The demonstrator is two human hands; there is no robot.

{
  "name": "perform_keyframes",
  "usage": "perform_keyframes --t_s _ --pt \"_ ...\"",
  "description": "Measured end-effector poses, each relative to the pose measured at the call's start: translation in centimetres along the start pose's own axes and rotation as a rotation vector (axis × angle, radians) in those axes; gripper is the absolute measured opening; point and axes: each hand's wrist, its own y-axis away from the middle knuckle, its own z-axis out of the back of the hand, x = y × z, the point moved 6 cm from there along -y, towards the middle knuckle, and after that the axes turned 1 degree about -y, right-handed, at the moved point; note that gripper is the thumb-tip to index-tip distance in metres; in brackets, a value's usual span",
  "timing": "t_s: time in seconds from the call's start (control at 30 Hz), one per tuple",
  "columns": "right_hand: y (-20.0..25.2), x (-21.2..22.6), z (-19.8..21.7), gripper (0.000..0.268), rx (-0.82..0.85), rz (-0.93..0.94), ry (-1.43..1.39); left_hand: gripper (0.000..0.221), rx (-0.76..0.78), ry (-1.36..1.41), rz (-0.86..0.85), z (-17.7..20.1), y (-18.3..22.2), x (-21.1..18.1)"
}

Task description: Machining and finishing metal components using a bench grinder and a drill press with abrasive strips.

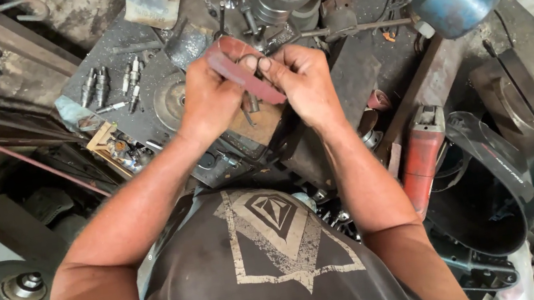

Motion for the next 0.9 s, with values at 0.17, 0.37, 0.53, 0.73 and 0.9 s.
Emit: perform_keyframes --t_s 0.17,0.37,0.53,0.73,0.9 --pt "-1.9 -0.6 0.3 0.026 -0.033 0.020 -0.078 0.010 -0.004 -0.012 0.016 1.1 -1.6 3.0" --pt "-1.4 2.1 -0.9 0.048 0.032 0.039 0.118 0.015 -0.066 -0.291 0.340 0.8 -1.1 -0.3" --pt "-2.0 -0.3 -0.2 0.032 -0.003 0.076 -0.087 0.009 -0.077 0.081 0.101 2.2 -1.1 5.3" --pt "-2.2 0.0 -0.4 0.032 -0.011 0.120 -0.070 0.009 -0.081 0.115 0.103 1.4 -1.4 4.2" --pt "-1.6 -0.1 -0.2 0.032 -0.016 0.102 -0.070 0.010 -0.032 0.052 0.078 1.3 -1.3 3.2"
